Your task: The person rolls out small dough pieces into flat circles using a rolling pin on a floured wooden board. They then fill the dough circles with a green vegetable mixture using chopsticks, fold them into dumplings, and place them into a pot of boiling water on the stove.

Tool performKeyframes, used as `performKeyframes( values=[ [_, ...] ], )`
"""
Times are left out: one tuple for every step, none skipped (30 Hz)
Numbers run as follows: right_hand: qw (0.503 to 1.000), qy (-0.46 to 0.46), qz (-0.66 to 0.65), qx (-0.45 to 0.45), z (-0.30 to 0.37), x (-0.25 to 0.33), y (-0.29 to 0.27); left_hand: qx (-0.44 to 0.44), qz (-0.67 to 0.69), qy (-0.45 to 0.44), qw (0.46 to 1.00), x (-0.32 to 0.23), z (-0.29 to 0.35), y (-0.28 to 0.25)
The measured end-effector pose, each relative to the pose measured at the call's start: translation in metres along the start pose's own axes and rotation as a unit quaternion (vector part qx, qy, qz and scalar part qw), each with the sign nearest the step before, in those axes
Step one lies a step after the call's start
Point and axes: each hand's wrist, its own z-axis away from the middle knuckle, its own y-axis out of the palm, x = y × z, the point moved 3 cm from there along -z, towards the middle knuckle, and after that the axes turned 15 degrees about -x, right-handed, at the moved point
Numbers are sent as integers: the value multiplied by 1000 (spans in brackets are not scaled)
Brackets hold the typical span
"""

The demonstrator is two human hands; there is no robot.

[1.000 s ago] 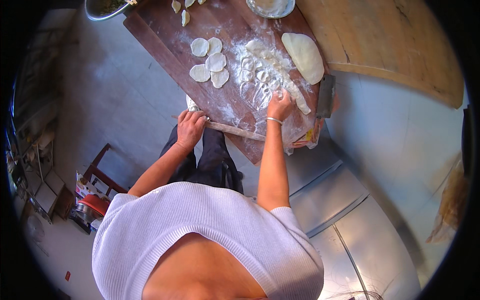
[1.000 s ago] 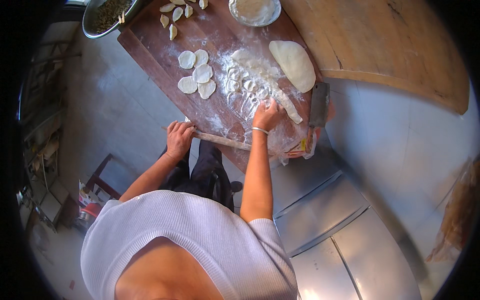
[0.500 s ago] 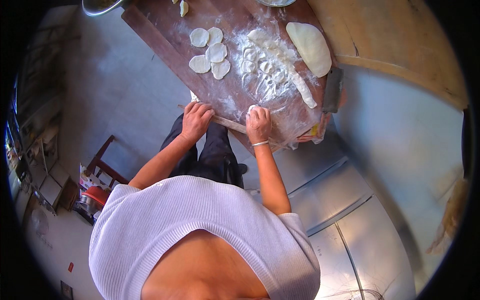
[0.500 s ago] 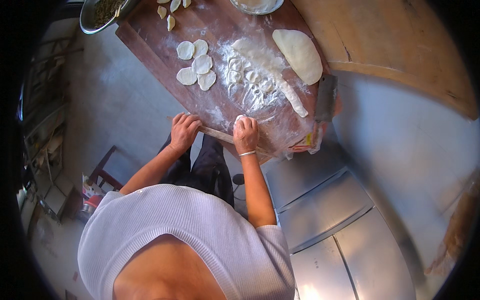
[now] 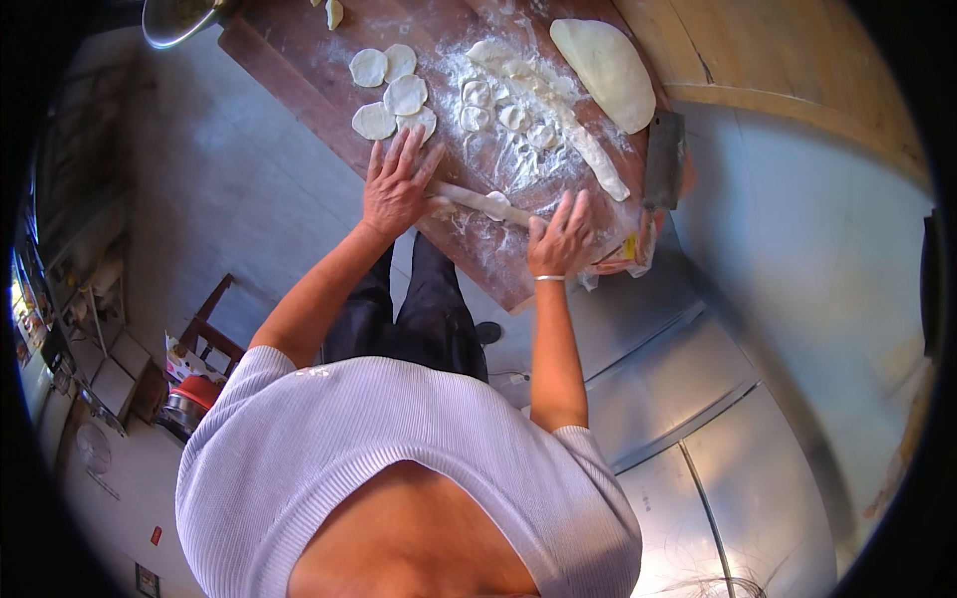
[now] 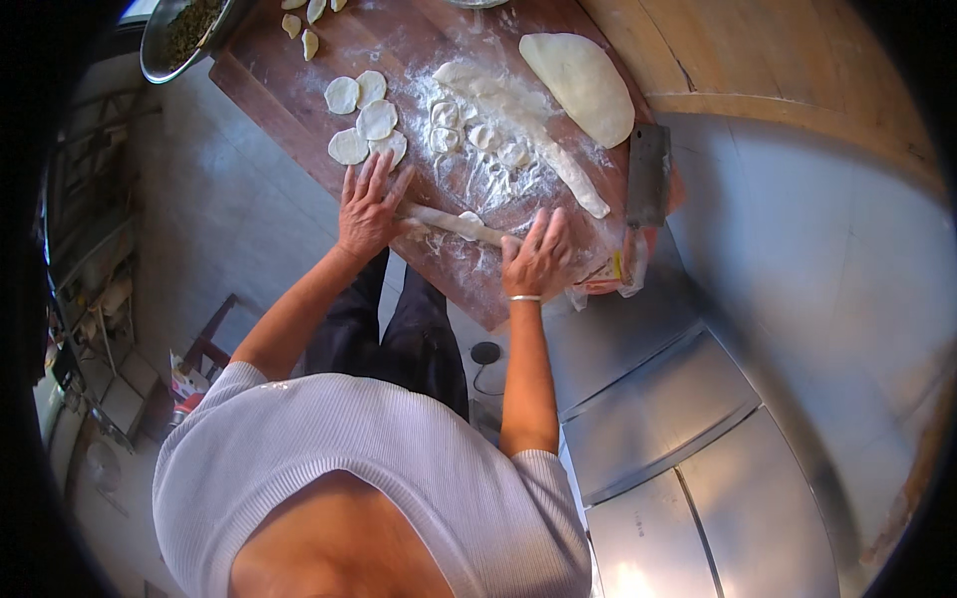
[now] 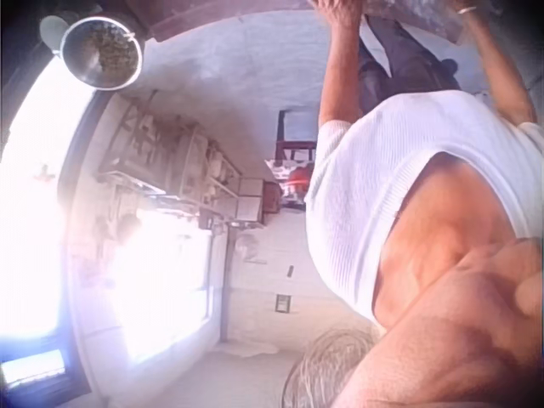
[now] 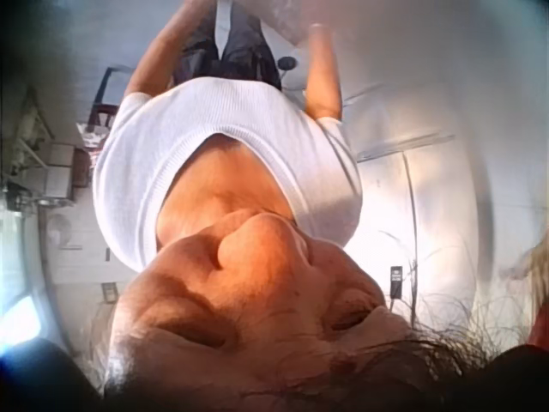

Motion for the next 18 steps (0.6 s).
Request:
performKeyframes(
  values=[
    [1000,2,-5,-14,-18,-2,2,-5,17,-15,1000,1,-9,3],
    [1000,1,20,-5,-24,-7,10,-5,8,-18,1000,0,-10,7],
    [1000,5,17,-14,-26,-9,16,-13,-3,-20,1000,1,-18,11],
    [1000,9,15,-23,-24,-11,18,-20,-14,-22,999,0,-21,13],
    [1000,-1,17,-5,-12,-9,19,-19,-14,-23,999,-1,-11,13],
    [1000,-11,22,16,15,-6,10,4,-12,-15,1000,0,13,14],
    [999,-22,27,35,29,-5,4,24,-12,-7,1000,5,40,15],
    [999,-27,12,35,30,-5,1,45,-12,3,999,3,52,9],
    [999,-31,-4,35,30,-5,-1,49,-16,6,999,0,58,8],
    [999,-36,-19,35,29,-6,-2,30,-21,-9,999,5,53,14],
    [999,-24,-25,31,5,-3,-4,13,-24,-28,999,2,32,13],
    [999,-15,-26,11,-11,-4,3,-10,-28,-43,999,0,7,15],
    [1000,-6,-27,-9,-25,-5,9,-42,-21,-55,997,0,-11,18],
    [999,1,-32,-25,-32,-5,13,-39,-20,-43,998,-1,-11,17],
    [1000,9,-24,-11,-23,-1,10,-36,-20,-32,999,-2,-8,14],
    [1000,-9,-24,0,-7,-2,7,-33,-21,-21,999,-5,-5,9],
    [999,-24,-24,14,14,-2,4,-5,-13,-18,1000,-9,12,2],
    [999,-39,-23,31,37,0,-3,-9,-26,-16,999,-9,34,-1]
  ],
)
